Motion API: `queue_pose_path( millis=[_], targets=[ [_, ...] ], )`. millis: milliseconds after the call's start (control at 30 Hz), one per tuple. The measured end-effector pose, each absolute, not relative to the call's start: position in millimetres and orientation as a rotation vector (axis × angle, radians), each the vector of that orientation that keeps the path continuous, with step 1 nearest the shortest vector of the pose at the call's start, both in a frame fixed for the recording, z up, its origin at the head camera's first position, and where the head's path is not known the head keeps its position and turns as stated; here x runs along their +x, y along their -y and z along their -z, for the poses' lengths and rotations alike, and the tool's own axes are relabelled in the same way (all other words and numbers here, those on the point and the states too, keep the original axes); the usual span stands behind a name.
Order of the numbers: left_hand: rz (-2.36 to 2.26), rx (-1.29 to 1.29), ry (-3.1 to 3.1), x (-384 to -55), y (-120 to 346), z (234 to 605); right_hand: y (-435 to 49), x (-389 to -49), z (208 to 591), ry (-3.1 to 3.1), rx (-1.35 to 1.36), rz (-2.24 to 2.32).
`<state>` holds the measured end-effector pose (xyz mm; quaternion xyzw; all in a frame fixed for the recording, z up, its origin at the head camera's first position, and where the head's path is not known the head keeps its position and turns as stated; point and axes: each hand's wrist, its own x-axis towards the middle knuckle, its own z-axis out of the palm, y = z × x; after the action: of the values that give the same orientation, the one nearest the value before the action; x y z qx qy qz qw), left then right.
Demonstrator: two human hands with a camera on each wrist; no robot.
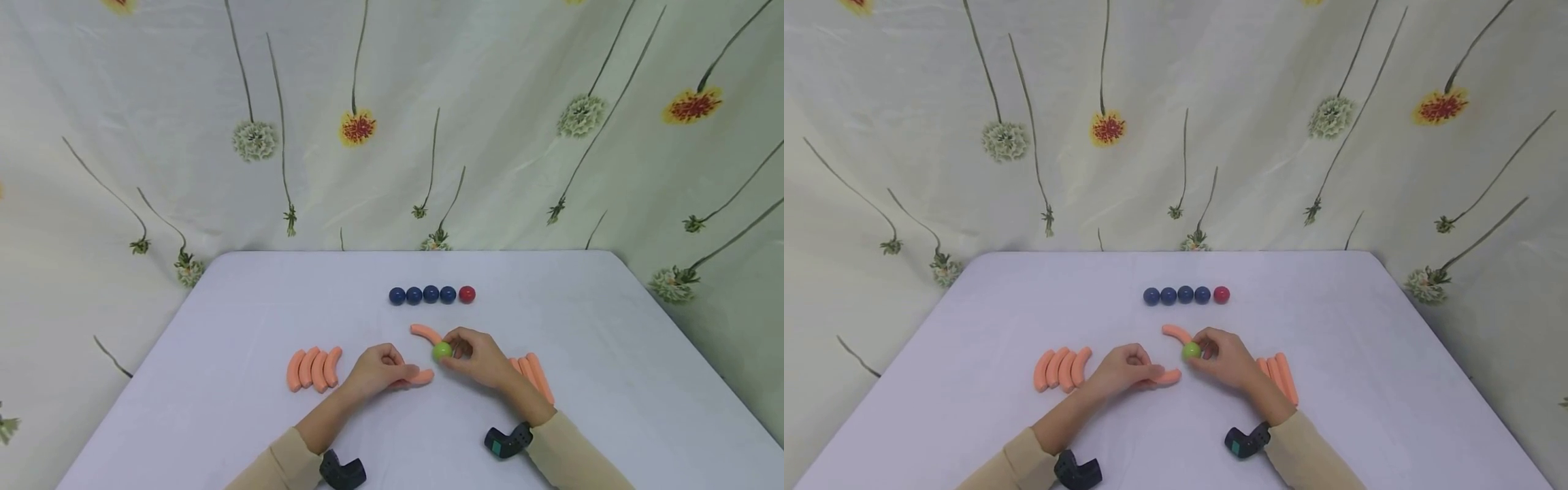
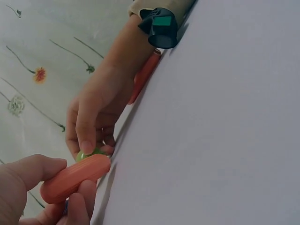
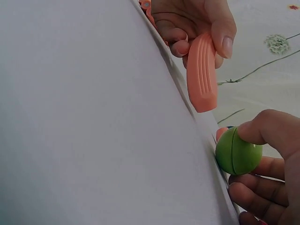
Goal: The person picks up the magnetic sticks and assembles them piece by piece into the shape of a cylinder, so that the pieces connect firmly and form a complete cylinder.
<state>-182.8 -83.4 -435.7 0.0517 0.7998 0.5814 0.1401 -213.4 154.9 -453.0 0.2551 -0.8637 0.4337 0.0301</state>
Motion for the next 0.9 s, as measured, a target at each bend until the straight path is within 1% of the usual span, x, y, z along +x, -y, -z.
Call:
queue_pose_path(
  millis=[400,900],
  targets=[
    [-1.738,0.216,-2.312,-181,77,447,-156,-215,456,2.655,0.786,-1.369],
    [-1.795,0.254,-2.330,-178,70,450,-155,-215,456,2.656,0.772,-1.384]
  ],
)
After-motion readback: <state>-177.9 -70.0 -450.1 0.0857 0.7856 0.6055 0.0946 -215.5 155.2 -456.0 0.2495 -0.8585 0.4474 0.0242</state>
